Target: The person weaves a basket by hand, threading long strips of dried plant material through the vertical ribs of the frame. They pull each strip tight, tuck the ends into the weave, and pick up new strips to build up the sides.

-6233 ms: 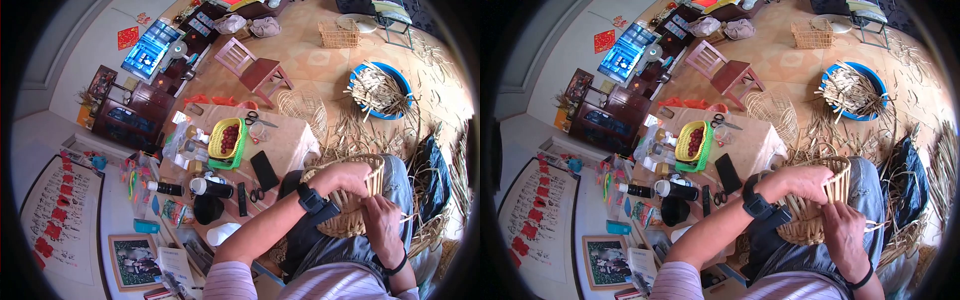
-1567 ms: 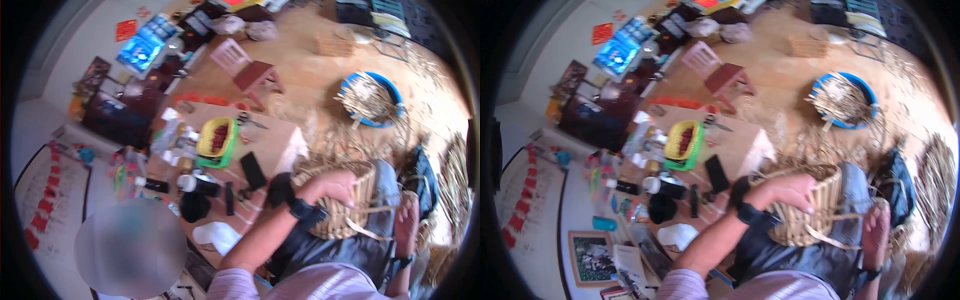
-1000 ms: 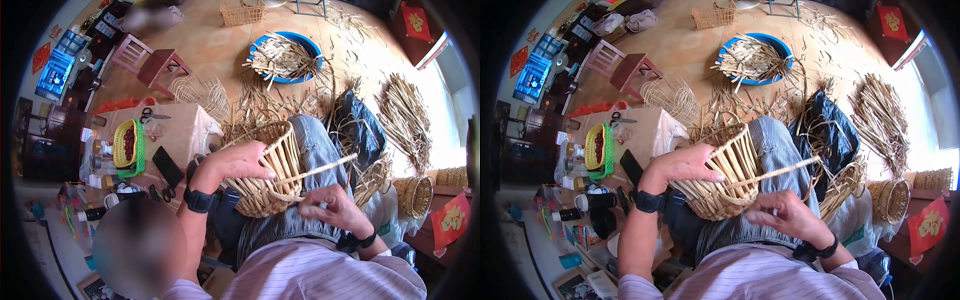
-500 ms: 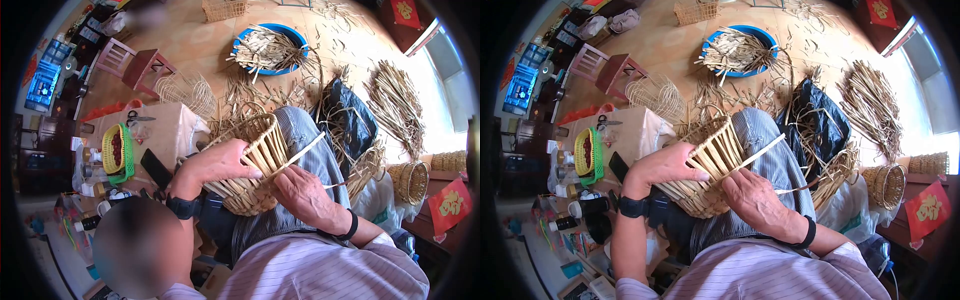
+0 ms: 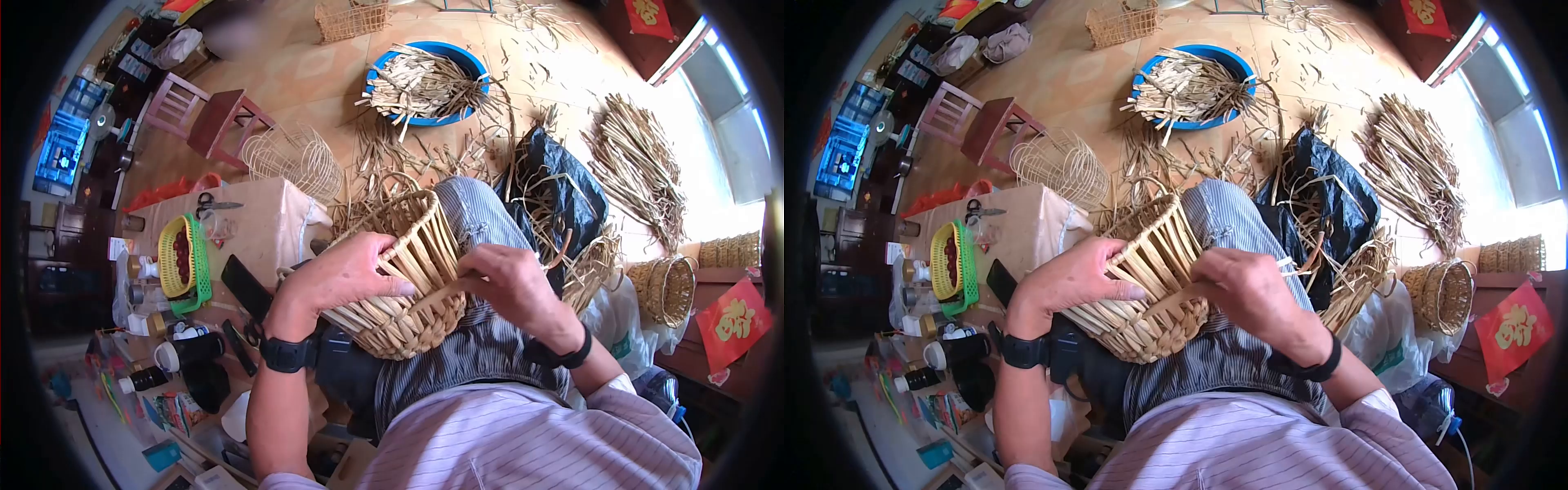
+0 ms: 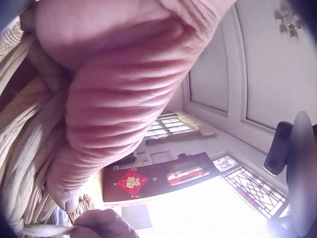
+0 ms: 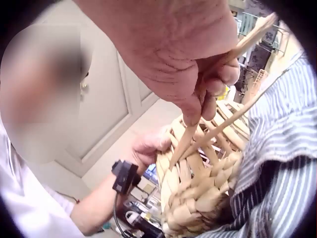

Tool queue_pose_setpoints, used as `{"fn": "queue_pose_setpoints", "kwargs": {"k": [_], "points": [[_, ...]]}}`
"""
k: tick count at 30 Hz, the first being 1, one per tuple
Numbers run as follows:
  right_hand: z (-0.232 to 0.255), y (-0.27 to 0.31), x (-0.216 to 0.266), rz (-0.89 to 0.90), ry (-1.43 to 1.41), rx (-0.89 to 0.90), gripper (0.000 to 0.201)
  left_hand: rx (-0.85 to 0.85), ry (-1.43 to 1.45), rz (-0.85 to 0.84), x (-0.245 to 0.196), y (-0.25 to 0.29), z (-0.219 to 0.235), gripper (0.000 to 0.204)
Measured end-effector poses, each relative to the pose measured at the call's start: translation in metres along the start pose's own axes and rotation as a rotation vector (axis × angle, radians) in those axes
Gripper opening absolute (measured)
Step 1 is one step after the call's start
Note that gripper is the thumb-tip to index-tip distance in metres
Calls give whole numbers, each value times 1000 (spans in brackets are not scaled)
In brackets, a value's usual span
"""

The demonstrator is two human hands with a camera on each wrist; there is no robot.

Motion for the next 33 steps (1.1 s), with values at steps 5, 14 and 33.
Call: {"fn": "queue_pose_setpoints", "kwargs": {"k": [5,14,33], "points": [[34,45,-44,-345,-883,195,10,-71,-142,-3,5,0,4,51],[24,65,-24,69,-1373,41,20,-256,-357,2,-25,19,-7,42],[-9,6,3,-133,-824,-341,19,142,-239,-14,13,2,5,48]]}}
Point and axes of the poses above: each hand's wrist, its own y-axis away from the middle knuckle, its own z-axis out of the back of the hand, x = y × z, the point moved 4 cm from there along -y, towards the middle knuckle, and after that the axes turned 11 degrees about x, right-handed, at the moved point
